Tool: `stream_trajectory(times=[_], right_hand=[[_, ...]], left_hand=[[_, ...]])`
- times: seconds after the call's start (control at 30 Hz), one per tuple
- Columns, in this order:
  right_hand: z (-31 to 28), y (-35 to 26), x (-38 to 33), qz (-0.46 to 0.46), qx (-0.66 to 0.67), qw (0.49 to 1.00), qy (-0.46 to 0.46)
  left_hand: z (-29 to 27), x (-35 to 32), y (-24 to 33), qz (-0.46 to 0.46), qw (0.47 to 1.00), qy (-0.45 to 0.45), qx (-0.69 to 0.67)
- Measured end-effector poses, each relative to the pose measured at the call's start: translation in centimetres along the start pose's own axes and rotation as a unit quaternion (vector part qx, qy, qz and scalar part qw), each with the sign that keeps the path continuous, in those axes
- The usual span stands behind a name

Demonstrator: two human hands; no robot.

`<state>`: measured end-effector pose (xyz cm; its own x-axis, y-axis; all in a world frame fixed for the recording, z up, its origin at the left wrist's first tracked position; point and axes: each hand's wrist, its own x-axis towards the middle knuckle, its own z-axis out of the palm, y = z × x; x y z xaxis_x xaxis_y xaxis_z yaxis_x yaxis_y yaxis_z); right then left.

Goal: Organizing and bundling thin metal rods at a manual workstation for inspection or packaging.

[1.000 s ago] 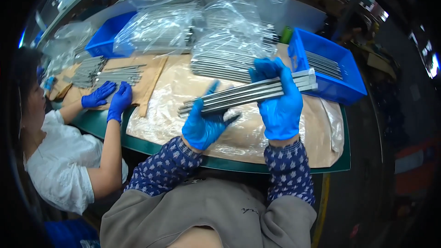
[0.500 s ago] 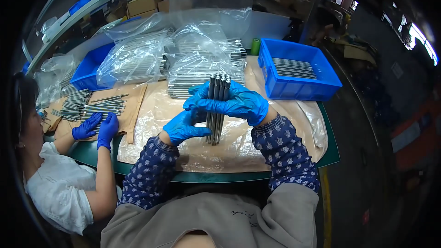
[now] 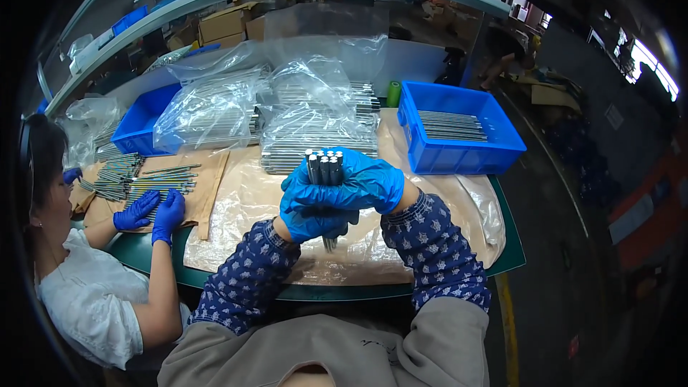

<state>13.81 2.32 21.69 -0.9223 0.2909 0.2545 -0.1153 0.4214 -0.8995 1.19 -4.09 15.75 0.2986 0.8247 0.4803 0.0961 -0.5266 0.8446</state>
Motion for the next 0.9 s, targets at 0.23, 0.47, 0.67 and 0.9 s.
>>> stream_trajectory(times=[0.23,0.47,0.67,0.9], right_hand=[[0.2,-0.2,-0.1,0.051,0.073,0.996,-0.016],[0.4,0.6,1.1,0.024,0.150,0.988,0.032],[-0.6,10.1,1.1,0.107,0.181,0.971,0.111],[2.8,15.0,0.2,0.179,0.443,0.839,0.261]], left_hand=[[0.6,-1.0,-1.4,-0.016,0.964,0.012,-0.265],[0.2,-0.7,-2.0,-0.150,0.953,0.013,-0.264],[-0.5,-0.4,-5.2,-0.298,0.815,0.028,-0.497],[-1.2,-1.9,-10.9,-0.329,0.810,0.074,-0.479]])
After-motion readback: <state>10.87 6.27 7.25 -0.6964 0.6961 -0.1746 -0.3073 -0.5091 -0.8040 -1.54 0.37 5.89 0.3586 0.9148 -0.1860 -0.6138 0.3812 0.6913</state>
